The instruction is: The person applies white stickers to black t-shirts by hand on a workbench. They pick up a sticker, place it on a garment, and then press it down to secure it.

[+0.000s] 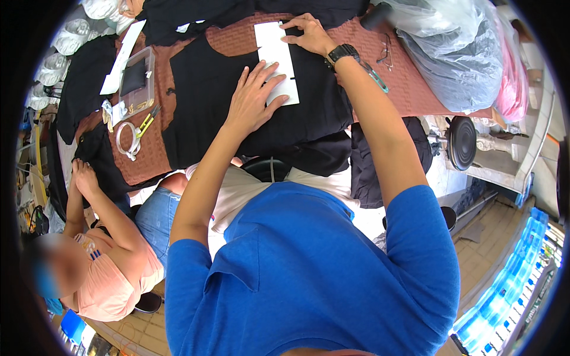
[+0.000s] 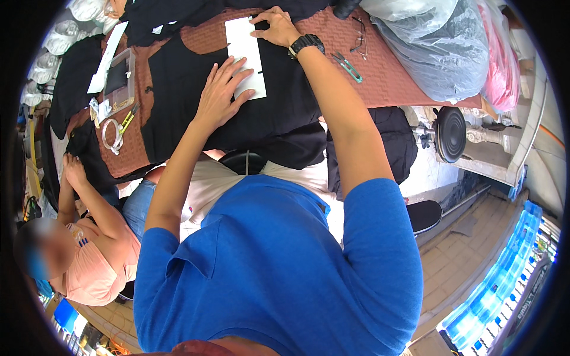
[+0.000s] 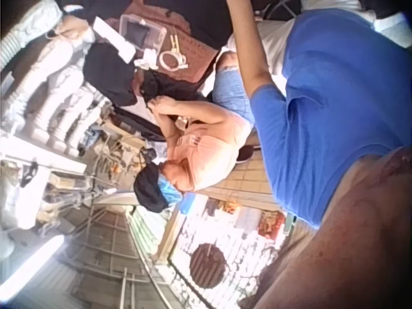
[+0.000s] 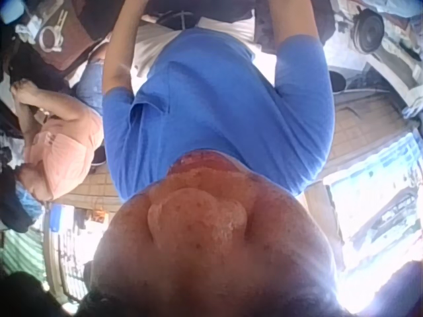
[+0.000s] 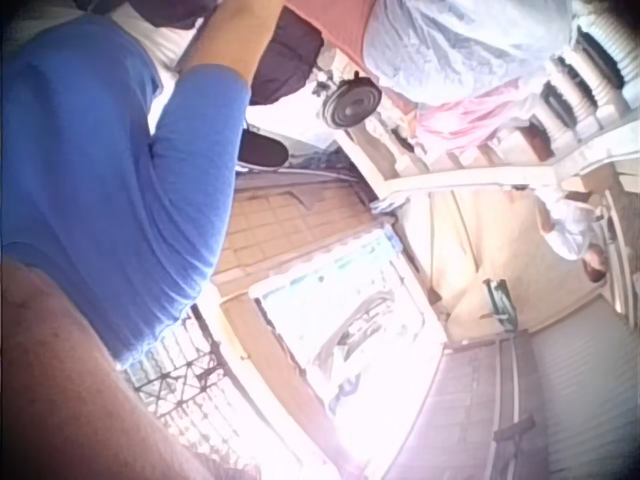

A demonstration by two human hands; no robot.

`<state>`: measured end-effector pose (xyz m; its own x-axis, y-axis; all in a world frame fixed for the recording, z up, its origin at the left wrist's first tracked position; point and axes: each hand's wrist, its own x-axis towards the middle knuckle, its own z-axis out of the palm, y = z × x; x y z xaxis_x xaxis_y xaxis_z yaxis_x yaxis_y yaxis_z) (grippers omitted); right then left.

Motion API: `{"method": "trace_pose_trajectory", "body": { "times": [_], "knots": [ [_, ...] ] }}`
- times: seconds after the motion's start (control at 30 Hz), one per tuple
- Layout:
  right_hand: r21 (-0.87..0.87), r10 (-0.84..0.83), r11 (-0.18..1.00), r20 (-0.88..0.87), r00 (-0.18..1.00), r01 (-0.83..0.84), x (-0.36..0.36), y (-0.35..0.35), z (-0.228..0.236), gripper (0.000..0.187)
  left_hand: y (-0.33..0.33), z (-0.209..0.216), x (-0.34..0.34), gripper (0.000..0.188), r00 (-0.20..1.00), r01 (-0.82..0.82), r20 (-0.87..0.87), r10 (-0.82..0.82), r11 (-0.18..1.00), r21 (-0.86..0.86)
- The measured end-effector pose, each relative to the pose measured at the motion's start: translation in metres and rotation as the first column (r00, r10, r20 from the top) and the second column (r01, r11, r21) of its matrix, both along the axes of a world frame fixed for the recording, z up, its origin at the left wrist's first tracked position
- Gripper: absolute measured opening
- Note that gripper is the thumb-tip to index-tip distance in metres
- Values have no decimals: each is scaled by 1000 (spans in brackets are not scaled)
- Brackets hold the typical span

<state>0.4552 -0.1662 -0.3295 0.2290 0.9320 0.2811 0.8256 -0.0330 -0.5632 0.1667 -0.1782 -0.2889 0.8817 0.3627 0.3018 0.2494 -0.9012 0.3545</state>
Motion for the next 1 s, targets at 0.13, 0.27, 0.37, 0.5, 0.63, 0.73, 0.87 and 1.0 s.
{"method": "trace_pose_trajectory", "body": {
  "times": [0.13,0.27,0.37,0.5,0.63,0.73,0.87,1.0],
  "knots": [
    [29,-2,1000,12,1000,2,0,1,-2,42,2,-7,0,44,1000,1,-7,-1,1000,13],
    [51,-10,999,21,1000,9,1,2,-6,42,2,-9,1,44,1000,6,19,-6,1000,21],
    [39,-15,999,16,1000,14,0,2,-3,42,2,-10,1,44,1000,1,20,-1,1000,18],
    [34,-19,999,-56,998,21,-1,0,-2,41,0,-6,4,42,1000,-14,-12,14,1000,0],
    [8,12,1000,-95,995,-12,-5,-2,6,41,-2,-11,8,42,999,-49,-7,49,999,8],
    [-36,-37,999,-49,998,35,-7,-3,8,43,-3,-11,9,42,999,-54,9,53,998,16],
    [38,-65,997,-15,998,65,-10,-6,-1,40,-4,-8,9,44,999,-50,1,50,999,9],
    [156,-99,985,132,986,78,-21,-10,-12,37,-4,-11,8,45,998,-55,4,55,998,28]
  ]
}}
